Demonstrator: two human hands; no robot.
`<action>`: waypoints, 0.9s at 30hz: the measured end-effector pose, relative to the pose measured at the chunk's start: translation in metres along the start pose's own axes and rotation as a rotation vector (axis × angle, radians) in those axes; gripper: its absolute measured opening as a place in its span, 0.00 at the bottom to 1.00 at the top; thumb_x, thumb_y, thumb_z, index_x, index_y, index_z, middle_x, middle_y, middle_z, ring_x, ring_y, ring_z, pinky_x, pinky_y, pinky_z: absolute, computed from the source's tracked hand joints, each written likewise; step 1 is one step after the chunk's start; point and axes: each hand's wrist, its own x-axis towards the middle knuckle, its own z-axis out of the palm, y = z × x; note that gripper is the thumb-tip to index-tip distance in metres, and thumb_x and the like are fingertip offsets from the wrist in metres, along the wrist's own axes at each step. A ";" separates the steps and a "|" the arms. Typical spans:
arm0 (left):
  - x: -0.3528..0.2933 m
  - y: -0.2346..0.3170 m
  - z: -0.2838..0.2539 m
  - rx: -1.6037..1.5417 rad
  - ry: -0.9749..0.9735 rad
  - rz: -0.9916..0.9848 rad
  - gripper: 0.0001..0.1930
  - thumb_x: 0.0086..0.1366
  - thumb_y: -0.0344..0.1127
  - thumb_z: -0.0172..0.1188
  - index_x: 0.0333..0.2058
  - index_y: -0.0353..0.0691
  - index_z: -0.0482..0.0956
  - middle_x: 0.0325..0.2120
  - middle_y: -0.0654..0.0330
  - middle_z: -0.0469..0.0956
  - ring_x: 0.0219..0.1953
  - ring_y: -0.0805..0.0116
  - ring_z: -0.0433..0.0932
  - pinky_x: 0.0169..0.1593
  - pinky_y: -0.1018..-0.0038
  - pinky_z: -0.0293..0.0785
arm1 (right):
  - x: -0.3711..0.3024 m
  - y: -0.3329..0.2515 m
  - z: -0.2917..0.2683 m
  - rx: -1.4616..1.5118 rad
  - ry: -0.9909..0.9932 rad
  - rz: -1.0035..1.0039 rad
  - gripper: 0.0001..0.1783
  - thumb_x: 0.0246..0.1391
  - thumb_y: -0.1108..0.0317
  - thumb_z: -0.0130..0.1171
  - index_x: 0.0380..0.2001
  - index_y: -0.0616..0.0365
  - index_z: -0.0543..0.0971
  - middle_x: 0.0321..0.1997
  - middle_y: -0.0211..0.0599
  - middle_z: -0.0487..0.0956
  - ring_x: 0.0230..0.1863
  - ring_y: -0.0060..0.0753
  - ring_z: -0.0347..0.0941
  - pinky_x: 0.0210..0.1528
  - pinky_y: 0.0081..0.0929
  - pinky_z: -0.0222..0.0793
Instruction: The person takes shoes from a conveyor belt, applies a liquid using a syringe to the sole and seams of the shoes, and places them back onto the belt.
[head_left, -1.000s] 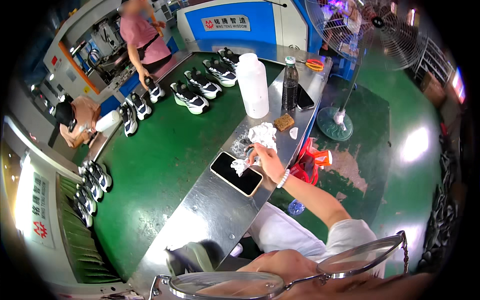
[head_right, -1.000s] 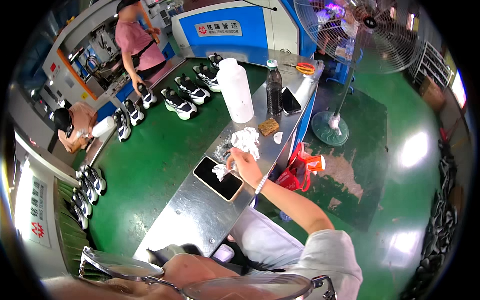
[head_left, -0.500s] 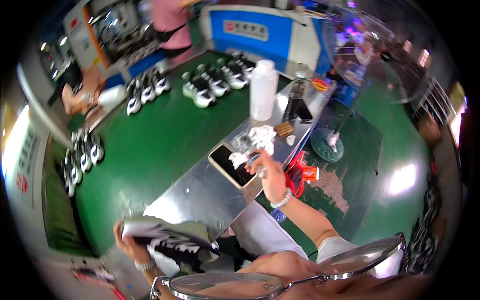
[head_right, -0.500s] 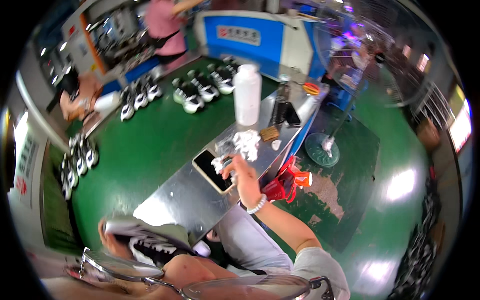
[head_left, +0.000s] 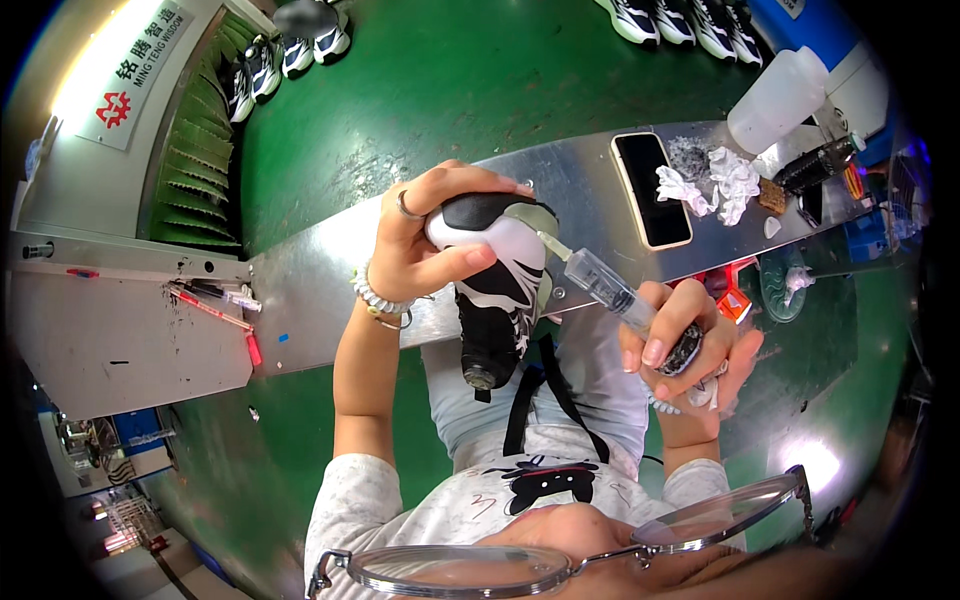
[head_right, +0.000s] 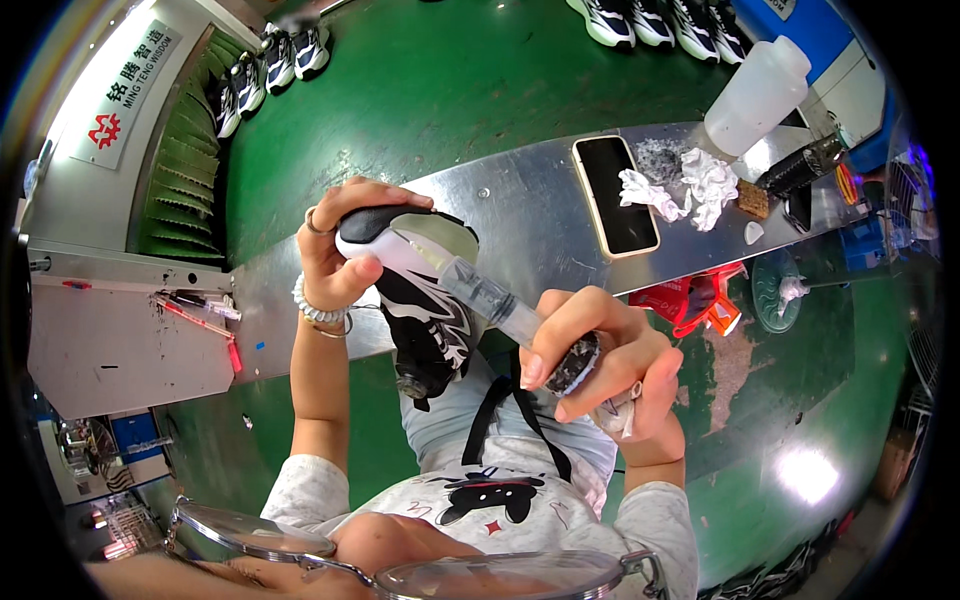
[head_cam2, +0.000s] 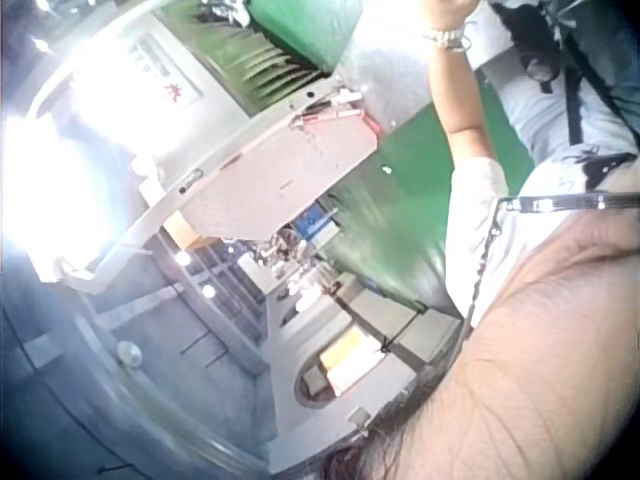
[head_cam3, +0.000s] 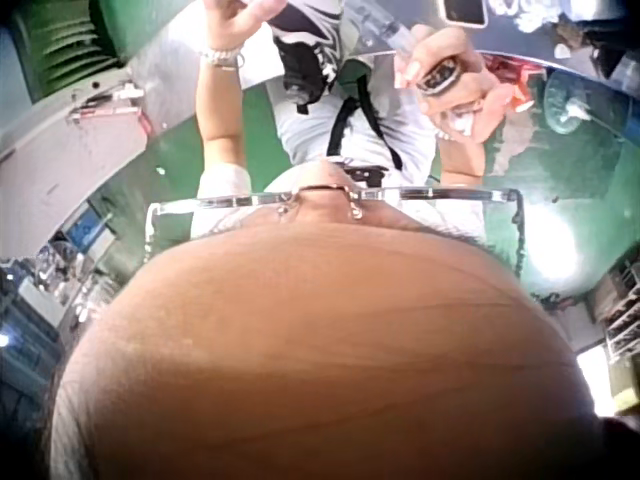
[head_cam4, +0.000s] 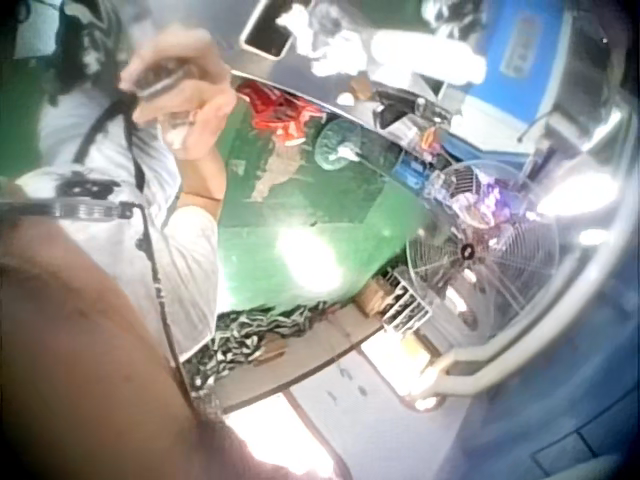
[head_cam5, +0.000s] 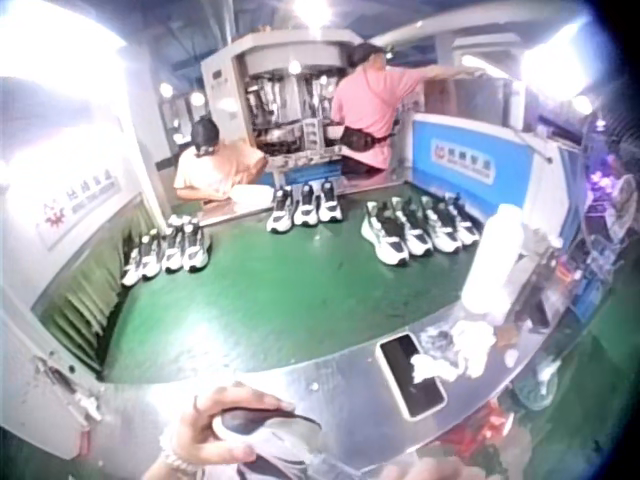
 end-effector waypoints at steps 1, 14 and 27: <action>0.000 0.000 0.000 -0.001 -0.002 0.006 0.21 0.50 0.36 0.64 0.41 0.30 0.73 0.36 0.48 0.79 0.33 0.62 0.79 0.38 0.73 0.75 | 0.000 0.001 0.001 0.005 0.005 0.001 0.41 0.63 0.44 0.23 0.10 0.60 0.72 0.30 0.46 0.72 0.25 0.35 0.66 0.29 0.30 0.66; 0.004 -0.013 -0.004 -0.024 -0.061 -0.085 0.32 0.56 0.52 0.61 0.43 0.24 0.69 0.34 0.41 0.76 0.37 0.52 0.79 0.41 0.64 0.76 | -0.002 0.018 -0.012 -0.178 -0.003 -0.061 0.38 0.64 0.47 0.28 0.10 0.59 0.74 0.31 0.48 0.76 0.20 0.33 0.65 0.25 0.28 0.56; -0.020 -0.034 -0.026 0.065 0.255 -0.238 0.35 0.59 0.59 0.52 0.45 0.26 0.65 0.36 0.40 0.76 0.40 0.52 0.78 0.44 0.64 0.75 | -0.039 0.074 -0.031 -0.079 0.148 0.110 0.38 0.66 0.55 0.24 0.06 0.60 0.70 0.28 0.50 0.76 0.20 0.33 0.66 0.27 0.28 0.59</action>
